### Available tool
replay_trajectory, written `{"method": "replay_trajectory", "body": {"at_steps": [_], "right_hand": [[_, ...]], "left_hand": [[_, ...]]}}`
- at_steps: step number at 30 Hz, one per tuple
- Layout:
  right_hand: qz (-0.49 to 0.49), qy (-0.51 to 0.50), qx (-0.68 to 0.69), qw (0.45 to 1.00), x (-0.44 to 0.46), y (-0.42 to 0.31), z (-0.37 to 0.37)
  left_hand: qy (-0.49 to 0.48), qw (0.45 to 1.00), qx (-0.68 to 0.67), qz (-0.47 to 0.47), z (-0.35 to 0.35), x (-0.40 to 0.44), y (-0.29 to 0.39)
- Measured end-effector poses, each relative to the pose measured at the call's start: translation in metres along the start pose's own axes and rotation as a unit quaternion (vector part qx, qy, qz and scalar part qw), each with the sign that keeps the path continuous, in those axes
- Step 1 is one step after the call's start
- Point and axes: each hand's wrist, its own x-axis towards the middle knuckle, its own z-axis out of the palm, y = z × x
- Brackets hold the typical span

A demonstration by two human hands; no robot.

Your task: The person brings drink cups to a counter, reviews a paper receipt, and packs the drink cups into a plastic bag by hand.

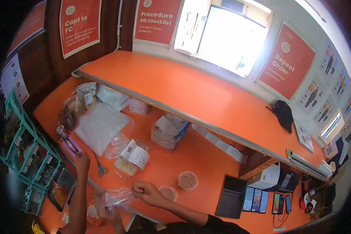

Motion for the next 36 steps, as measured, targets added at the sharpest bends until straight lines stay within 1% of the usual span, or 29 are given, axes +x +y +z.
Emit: {"method": "replay_trajectory", "body": {"at_steps": [2, 3, 4, 5, 6, 7, 9, 10, 12, 14, 15, 17, 18, 19, 20, 21, 23, 24, 25, 26, 27, 28, 29, 30, 32, 33, 35, 36], "right_hand": [[-0.004, 0.051, -0.043, 0.998, 0.006, -0.007, -0.01], [-0.002, 0.055, -0.045, 0.997, 0.008, -0.022, -0.014], [-0.039, 0.117, -0.139, 0.983, 0.008, -0.043, -0.016], [-0.075, 0.175, -0.232, 0.954, 0.009, -0.055, -0.017], [-0.075, 0.173, -0.236, 0.953, 0.014, -0.055, -0.019], [-0.128, 0.206, -0.263, 0.934, 0.02, -0.055, -0.02], [-0.178, 0.243, -0.287, 0.909, 0.025, -0.054, -0.019], [-0.177, 0.192, -0.29, 0.921, 0.026, -0.056, -0.02], [-0.174, 0.14, -0.292, 0.93, 0.025, -0.05, -0.017], [-0.061, 0.095, -0.235, 0.966, 0.018, -0.032, -0.004], [-0.063, 0.095, -0.235, 0.965, 0.019, -0.032, -0.007], [-0.014, 0.16, -0.217, 0.963, 0.018, -0.03, -0.011], [-0.013, 0.161, -0.215, 0.963, 0.018, -0.036, -0.011], [-0.04, 0.177, -0.213, 0.96, 0.022, -0.046, -0.011], [-0.068, 0.193, -0.21, 0.956, 0.025, -0.054, -0.013], [-0.068, 0.196, -0.206, 0.956, 0.026, -0.06, -0.018], [-0.025, 0.198, -0.169, 0.965, 0.029, -0.069, -0.033], [-0.032, 0.202, -0.172, 0.964, 0.033, -0.065, -0.032], [-0.095, 0.209, -0.15, 0.962, 0.038, -0.058, -0.025], [-0.127, 0.217, -0.138, 0.958, 0.038, -0.055, -0.019], [-0.159, 0.223, -0.126, 0.953, 0.038, -0.053, -0.013], [-0.205, 0.193, -0.201, 0.938, 0.037, -0.056, -0.007], [-0.229, 0.179, -0.237, 0.927, 0.032, -0.053, -0.003], [-0.254, 0.165, -0.271, 0.913, 0.028, -0.05, 0.002], [-0.179, 0.143, -0.339, 0.912, 0.014, -0.029, 0.008], [-0.186, 0.147, -0.335, 0.912, 0.011, -0.033, 0.001], [-0.095, 0.219, -0.343, 0.909, 0.004, -0.052, -0.018], [-0.101, 0.227, -0.337, 0.908, 0.003, -0.063, -0.015]], "left_hand": [[0.109, 0.99, 0.037, 0.077, 0.02, -0.059, 0.036], [0.14, 0.983, 0.042, 0.114, 0.033, -0.096, 0.062], [0.157, 0.975, 0.04, 0.149, 0.046, -0.135, 0.088], [0.162, 0.969, 0.036, 0.182, 0.056, -0.175, 0.113], [0.154, 0.965, 0.027, 0.21, 0.066, -0.214, 0.136], [0.144, 0.961, 0.019, 0.237, 0.076, -0.249, 0.155], [0.065, 0.956, 0.008, 0.285, 0.092, -0.301, 0.191], [0.019, 0.955, 0.019, 0.296, 0.101, -0.313, 0.21], [-0.065, 0.947, 0.037, 0.312, 0.116, -0.326, 0.227], [-0.062, 0.953, -0.019, 0.295, 0.117, -0.327, 0.2], [-0.061, 0.953, -0.019, 0.296, 0.107, -0.327, 0.191], [0.067, 0.972, 0.04, 0.221, 0.086, -0.324, 0.176], [0.064, 0.972, 0.042, 0.221, 0.081, -0.323, 0.17], [0.098, 0.955, 0.084, 0.266, 0.08, -0.32, 0.168], [0.112, 0.944, 0.106, 0.29, 0.077, -0.32, 0.167], [0.128, 0.932, 0.128, 0.313, 0.076, -0.318, 0.176], [0.164, 0.909, 0.074, 0.375, 0.077, -0.308, 0.205], [0.164, 0.907, 0.069, 0.382, 0.085, -0.308, 0.223], [0.138, 0.94, -0.002, 0.312, 0.092, -0.312, 0.242], [0.107, 0.963, -0.07, 0.238, 0.095, -0.316, 0.252], [0.102, 0.963, -0.071, 0.241, 0.096, -0.319, 0.249], [0.041, 0.959, 0.013, 0.279, 0.095, -0.322, 0.243], [-0.018, 0.942, 0.089, 0.322, 0.095, -0.324, 0.236], [-0.056, 0.928, 0.115, 0.351, 0.093, -0.329, 0.232], [-0.058, 0.929, 0.128, 0.344, 0.084, -0.334, 0.221], [-0.043, 0.931, 0.139, 0.335, 0.075, -0.336, 0.216], [0.016, 0.928, 0.16, 0.337, 0.058, -0.337, 0.213], [0.051, 0.921, 0.165, 0.348, 0.056, -0.335, 0.215]]}}
